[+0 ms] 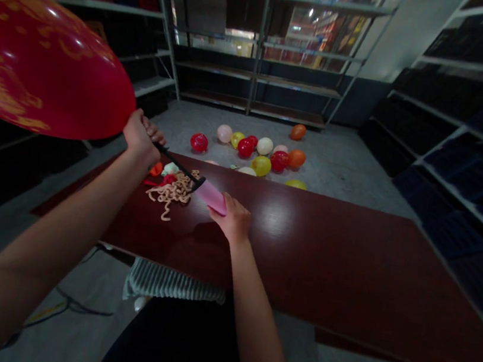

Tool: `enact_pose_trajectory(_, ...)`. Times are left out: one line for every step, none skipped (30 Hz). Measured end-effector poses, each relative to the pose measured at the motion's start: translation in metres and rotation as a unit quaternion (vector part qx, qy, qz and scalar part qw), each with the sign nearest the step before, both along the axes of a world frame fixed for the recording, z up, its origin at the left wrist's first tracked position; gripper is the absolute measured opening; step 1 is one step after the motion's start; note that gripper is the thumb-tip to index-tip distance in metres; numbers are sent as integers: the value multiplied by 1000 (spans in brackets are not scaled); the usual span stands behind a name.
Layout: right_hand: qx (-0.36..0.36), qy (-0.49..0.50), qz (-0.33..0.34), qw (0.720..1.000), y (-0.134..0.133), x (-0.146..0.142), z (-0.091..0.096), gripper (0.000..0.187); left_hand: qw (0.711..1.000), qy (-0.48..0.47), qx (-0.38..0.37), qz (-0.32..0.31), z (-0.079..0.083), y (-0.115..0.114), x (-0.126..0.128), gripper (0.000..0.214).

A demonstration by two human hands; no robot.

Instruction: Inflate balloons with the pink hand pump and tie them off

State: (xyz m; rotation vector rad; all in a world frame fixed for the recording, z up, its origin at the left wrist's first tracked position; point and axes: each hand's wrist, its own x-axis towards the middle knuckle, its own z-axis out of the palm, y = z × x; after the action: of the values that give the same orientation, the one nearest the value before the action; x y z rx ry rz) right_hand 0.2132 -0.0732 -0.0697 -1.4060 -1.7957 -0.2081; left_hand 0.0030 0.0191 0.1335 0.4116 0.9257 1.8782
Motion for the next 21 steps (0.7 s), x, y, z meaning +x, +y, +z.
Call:
enact_pose_trajectory(0,12,-5,1000,1,1,-1,48,1000,5,1,-14,-3,3,13,46)
enact_pose_trajectory(0,23,-9,1000,1,1,-2,48,1000,10,0,-28,-8,5,26,46)
enact_pose_trajectory(-1,32,-12,999,2,1,-2,48,999,14,-1,-43,-14,6,39,46)
enact_pose_trajectory(0,39,-18,999,2,1,-3,48,998,18,6,-53,-21,5,52,46)
enact_pose_trajectory(0,44,-25,999,2,1,-3,48,998,20,0,-66,-29,4,64,47)
enact_pose_trajectory(1,48,-34,998,3,1,-3,48,997,18,-10,-76,-37,2,75,47)
enact_pose_trajectory(0,51,-43,998,3,1,-4,48,995,20,-18,-93,-44,0,84,48)
enact_pose_trajectory(-1,53,-50,997,3,2,-4,47,995,22,-21,-95,-50,-1,91,48)
enact_pose_trajectory(-3,55,-55,997,3,2,-4,46,995,21,-25,-89,-55,-3,96,48)
enact_pose_trajectory(-4,56,-58,997,3,2,-4,46,995,20,-29,-90,-59,-3,99,48)
enact_pose_trajectory(-3,57,-58,997,3,2,-5,45,995,17,-31,-90,-61,-3,100,47)
enact_pose_trajectory(-3,58,-55,997,4,2,-5,45,995,11,-32,-94,-63,-3,99,47)
enact_pose_trajectory(-2,57,-51,997,4,2,-5,45,994,3,-34,-100,-64,-2,96,46)
enact_pose_trajectory(-1,55,-47,997,4,2,-5,45,994,-7,-39,-105,-65,-1,92,45)
enact_pose_trajectory(-1,52,-43,998,4,1,-5,45,993,-18,-47,-108,-66,0,87,44)
enact_pose_trajectory(-2,45,-40,998,5,1,-5,46,992,-28,-55,-108,-68,1,82,43)
enact_pose_trajectory(-3,36,-36,999,5,0,-6,47,992,-36,-62,-106,-69,1,76,43)
enact_pose_trajectory(-3,24,-33,999,4,-1,-6,48,992,-41,-69,-102,-71,1,71,42)
enact_pose_trajectory(-3,10,-29,1000,4,-2,-6,48,991,-45,-73,-98,-72,1,65,41)
enact_pose_trajectory(-3,-6,-25,1000,3,-3,-6,49,992,-49,-75,-94,-74,0,58,41)
enact_pose_trajectory(-2,-21,-20,1000,3,-3,-6,49,992,-52,-78,-89,-75,-1,52,40)
